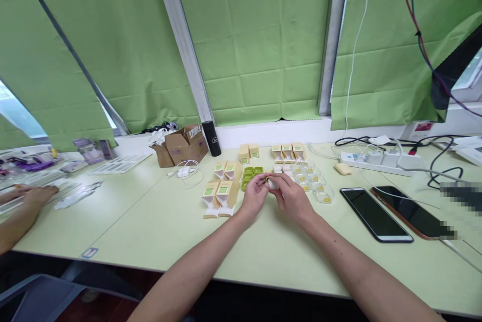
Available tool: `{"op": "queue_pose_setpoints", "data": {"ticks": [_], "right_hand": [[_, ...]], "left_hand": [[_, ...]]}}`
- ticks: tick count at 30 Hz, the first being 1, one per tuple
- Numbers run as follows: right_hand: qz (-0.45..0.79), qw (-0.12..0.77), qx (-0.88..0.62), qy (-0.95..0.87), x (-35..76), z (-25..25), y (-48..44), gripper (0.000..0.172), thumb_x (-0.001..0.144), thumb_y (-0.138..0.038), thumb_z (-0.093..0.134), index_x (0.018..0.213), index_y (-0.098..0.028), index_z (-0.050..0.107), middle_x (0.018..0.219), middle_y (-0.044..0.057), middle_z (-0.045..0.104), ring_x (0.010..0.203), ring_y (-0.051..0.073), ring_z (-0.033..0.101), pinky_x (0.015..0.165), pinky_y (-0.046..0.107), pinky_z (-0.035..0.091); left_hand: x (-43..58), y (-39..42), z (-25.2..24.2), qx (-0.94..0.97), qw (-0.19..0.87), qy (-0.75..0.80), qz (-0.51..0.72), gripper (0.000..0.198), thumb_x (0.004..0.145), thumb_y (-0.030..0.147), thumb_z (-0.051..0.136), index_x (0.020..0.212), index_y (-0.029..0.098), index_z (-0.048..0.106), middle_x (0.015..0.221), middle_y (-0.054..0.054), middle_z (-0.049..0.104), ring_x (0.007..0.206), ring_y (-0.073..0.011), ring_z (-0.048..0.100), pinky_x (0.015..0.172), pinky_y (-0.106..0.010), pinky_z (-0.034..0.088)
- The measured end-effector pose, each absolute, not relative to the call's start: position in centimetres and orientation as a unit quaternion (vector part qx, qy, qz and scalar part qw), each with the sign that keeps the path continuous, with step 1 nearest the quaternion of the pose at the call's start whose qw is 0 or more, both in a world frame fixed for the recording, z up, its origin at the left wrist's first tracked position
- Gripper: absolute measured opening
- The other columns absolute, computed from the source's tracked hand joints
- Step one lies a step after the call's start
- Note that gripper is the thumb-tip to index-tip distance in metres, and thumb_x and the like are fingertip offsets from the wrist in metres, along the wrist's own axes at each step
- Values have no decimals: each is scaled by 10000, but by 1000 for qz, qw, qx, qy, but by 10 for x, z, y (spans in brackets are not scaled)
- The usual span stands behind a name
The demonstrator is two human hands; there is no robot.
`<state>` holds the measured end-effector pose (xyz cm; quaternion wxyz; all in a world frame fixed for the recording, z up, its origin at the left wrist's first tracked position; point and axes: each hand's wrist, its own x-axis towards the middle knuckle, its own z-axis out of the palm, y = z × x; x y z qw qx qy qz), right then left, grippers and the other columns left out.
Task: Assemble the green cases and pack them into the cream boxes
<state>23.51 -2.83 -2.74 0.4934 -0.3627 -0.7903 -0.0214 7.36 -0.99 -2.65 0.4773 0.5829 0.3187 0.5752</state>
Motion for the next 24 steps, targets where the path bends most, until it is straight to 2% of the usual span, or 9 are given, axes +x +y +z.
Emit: {"op": "queue_pose_setpoints", "data": {"ticks": [7,10,14,19,24], "right_hand": [[-37,484,-371,-792,233,-25,-31,343,1022,-130,511,1330,-219,633,1295,150,715,1104,286,748,839,409,657],[-31,488,-371,-789,233,-24,-31,342,1026,-145,524,1340,-231,630,1293,140,719,1097,282,751,829,405,660],[-24,499,-366,-785,235,-27,-29,391,1025,-149,529,1391,-256,612,1333,128,710,1170,283,731,915,428,658],[-6,487,-377,-788,238,-32,-26,502,982,-95,518,1454,-258,570,1363,131,689,1233,293,702,914,437,665],[-9,492,-371,-788,237,-33,-26,462,967,-77,521,1388,-243,610,1358,139,687,1229,289,703,900,428,666]], "left_hand": [[75,-9,-27,586,462,321,583,334,878,261,738,1190,149,696,1233,-152,769,1195,-264,728,1064,-427,577],[74,-11,-26,593,457,318,582,348,897,304,745,1208,153,702,1263,-156,764,1233,-277,718,1092,-439,568],[70,-15,-26,604,476,299,564,468,928,427,761,1308,163,693,1401,-175,711,1345,-312,662,1145,-462,539],[71,-14,-29,608,492,284,555,675,824,481,885,1375,162,660,1482,-192,656,1415,-329,611,1209,-462,488],[75,-12,-28,602,485,298,561,585,827,432,888,1303,155,690,1403,-186,704,1353,-315,656,1192,-469,504]]}}
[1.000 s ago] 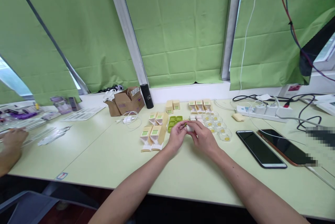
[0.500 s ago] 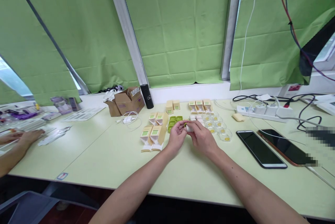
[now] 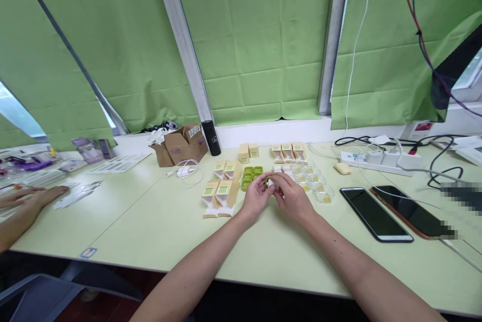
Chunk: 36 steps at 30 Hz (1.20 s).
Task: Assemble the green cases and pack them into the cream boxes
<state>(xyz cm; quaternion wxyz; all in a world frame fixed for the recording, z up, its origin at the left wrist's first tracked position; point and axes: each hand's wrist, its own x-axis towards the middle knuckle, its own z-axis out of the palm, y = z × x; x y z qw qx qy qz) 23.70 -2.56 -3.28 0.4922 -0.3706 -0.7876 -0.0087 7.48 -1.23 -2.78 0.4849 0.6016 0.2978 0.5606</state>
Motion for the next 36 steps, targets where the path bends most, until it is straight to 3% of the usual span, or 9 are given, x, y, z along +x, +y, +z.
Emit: {"op": "queue_pose_setpoints", "data": {"ticks": [8,36], "right_hand": [[-12,487,-379,-787,236,-32,-27,375,998,-102,512,1318,-233,659,1345,140,697,1148,277,737,839,396,670],[-24,474,-403,-783,233,-26,-29,388,901,-8,494,1180,-205,678,1298,130,718,1013,246,749,803,340,616]], "left_hand": [[75,-13,-26,591,495,301,561,524,828,345,886,1279,155,700,1355,-174,731,1308,-299,684,1165,-471,529],[78,-9,-31,555,521,304,573,528,766,256,918,1251,149,740,1315,-165,755,1286,-300,695,1161,-470,531]]}}
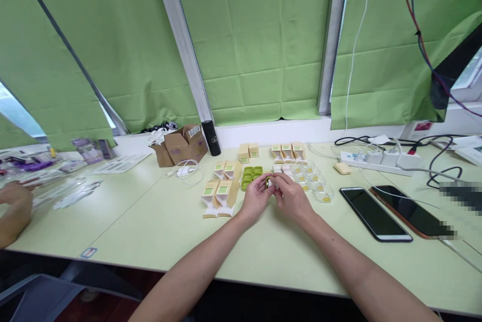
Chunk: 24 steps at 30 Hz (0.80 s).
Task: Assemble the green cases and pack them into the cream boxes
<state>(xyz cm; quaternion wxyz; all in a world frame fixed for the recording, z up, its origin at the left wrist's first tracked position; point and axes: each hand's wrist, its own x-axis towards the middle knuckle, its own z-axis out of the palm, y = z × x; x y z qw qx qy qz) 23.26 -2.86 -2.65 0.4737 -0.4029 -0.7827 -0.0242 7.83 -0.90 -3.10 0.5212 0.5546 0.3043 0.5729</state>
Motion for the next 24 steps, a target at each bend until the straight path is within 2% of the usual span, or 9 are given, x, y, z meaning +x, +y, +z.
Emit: {"op": "queue_pose_setpoints", "data": {"ticks": [11,19,21,24], "right_hand": [[-19,482,-394,-782,232,-26,-26,347,906,-16,509,1135,-219,673,1285,128,714,1047,255,740,821,348,619],[30,492,-364,-790,240,-29,-26,458,942,-75,551,1363,-248,607,1376,124,687,1247,289,684,904,422,651],[56,486,-363,-793,240,-29,-26,522,933,-94,574,1431,-251,556,1381,130,681,1162,282,712,903,438,651],[94,499,-380,-774,239,-30,-26,606,928,-117,581,1511,-235,464,1382,153,674,932,242,740,876,458,647]], "left_hand": [[78,-11,-26,550,514,315,578,525,743,241,929,1229,149,755,1306,-165,760,1260,-292,713,1156,-469,539],[77,-11,-26,541,514,328,579,543,762,268,924,1264,145,757,1253,-153,772,1177,-262,730,1077,-414,584],[76,-10,-27,534,522,328,578,559,766,283,924,1278,141,749,1213,-150,781,1138,-261,742,1040,-411,602],[73,-8,-29,510,550,329,573,624,766,307,932,1326,134,718,1204,-164,784,1097,-269,759,998,-430,628]]}}
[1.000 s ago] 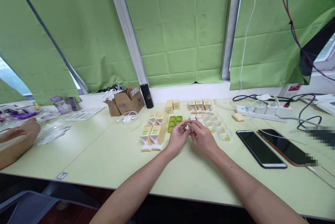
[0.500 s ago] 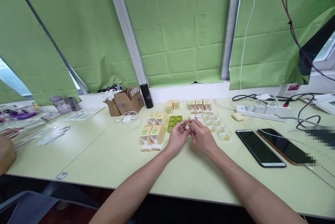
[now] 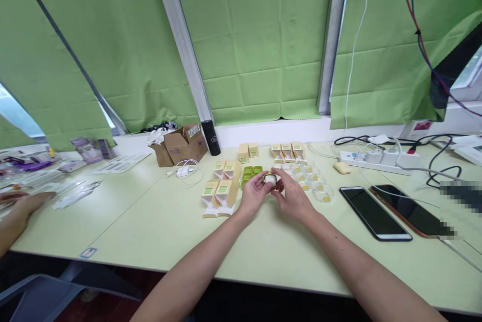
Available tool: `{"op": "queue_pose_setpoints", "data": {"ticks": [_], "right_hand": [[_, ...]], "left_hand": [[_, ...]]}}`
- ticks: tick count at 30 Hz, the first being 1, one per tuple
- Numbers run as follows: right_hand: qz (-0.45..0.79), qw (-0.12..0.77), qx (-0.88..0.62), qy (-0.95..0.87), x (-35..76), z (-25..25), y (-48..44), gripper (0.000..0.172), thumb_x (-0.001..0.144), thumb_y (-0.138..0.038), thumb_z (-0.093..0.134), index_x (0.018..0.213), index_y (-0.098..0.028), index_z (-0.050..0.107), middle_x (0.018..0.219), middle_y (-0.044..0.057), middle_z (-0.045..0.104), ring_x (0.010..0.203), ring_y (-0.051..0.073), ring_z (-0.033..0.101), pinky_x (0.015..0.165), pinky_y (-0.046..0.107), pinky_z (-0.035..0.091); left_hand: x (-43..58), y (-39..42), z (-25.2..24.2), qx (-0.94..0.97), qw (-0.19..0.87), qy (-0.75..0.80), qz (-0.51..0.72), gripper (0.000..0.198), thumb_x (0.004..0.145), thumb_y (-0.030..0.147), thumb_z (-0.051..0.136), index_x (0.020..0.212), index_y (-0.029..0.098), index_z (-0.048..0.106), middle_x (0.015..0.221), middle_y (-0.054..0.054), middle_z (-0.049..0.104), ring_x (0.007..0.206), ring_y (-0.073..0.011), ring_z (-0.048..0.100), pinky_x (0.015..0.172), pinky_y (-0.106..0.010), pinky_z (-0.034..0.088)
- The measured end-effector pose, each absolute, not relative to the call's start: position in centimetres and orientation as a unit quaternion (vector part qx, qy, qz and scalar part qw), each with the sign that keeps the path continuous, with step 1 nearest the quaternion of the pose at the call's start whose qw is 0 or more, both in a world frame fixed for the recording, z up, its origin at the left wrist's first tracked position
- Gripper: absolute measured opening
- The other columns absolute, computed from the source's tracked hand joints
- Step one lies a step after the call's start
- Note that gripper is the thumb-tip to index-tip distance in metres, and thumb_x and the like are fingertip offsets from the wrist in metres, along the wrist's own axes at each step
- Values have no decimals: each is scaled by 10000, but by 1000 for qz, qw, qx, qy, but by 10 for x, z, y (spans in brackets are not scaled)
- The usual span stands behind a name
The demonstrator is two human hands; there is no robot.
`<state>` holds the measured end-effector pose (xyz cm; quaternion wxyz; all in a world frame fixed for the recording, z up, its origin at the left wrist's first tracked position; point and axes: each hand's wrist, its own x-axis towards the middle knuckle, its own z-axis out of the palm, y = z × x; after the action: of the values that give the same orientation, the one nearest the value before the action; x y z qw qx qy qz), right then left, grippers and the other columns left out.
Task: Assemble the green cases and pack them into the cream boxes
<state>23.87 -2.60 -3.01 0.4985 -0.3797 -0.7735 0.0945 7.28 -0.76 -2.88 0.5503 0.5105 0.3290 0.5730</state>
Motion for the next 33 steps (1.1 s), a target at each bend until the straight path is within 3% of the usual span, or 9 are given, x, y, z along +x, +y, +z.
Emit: {"op": "queue_pose_setpoints", "data": {"ticks": [3,10,13,17,19,22,27,33], "right_hand": [[115,512,-401,-751,238,-31,-23,583,927,-117,551,1493,-231,470,1349,151,689,835,215,719,847,456,634],[167,534,-408,-722,237,-23,-25,449,933,-195,591,1379,-230,550,1234,125,729,819,209,701,761,403,606],[207,566,-407,-686,237,-18,-26,403,926,-266,636,1323,-226,579,1198,118,738,808,199,697,730,369,600],[279,594,-404,-637,237,-16,-23,428,908,-410,697,1279,-222,598,1162,108,725,815,187,667,689,334,589],[322,605,-394,-612,237,-15,-21,487,881,-492,731,1264,-220,604,1122,96,712,803,182,651,646,313,584],[379,623,-373,-573,237,-13,-20,569,819,-595,784,1212,-217,622,969,53,691,770,184,644,588,292,574],[462,621,-357,-522,236,-7,-22,622,733,-675,837,1104,-218,636,777,11,689,687,184,641,542,289,563],[518,614,-358,-477,237,-6,-20,655,663,-708,877,1027,-203,676,674,2,678,623,178,641,528,295,568]], "left_hand": [[71,-7,-29,501,570,320,567,675,751,317,950,1349,131,699,1252,-178,769,1108,-275,762,1000,-448,635],[69,-12,-22,518,571,314,555,804,724,401,974,1403,122,645,1276,-188,747,1036,-247,773,970,-429,644],[66,-14,-18,553,548,297,553,795,784,481,920,1425,128,609,1249,-187,742,908,-222,780,810,-364,658],[62,-13,-20,595,475,327,560,609,900,515,795,1349,139,628,1038,-111,744,683,-132,692,548,-219,499],[61,-13,-22,610,422,353,570,497,934,445,761,1321,158,640,1054,-107,736,771,-148,699,592,-221,495],[60,-14,-22,657,302,381,576,377,993,292,664,1357,202,624,1183,-123,724,1056,-211,702,803,-288,552],[55,-21,-17,761,74,367,530,439,991,143,585,1414,260,593,1356,-121,641,1254,-266,588,1084,-460,510],[53,-20,-20,799,23,348,489,444,1022,185,580,1446,312,600,1430,-127,504,1347,-284,505,1145,-517,493]]}}
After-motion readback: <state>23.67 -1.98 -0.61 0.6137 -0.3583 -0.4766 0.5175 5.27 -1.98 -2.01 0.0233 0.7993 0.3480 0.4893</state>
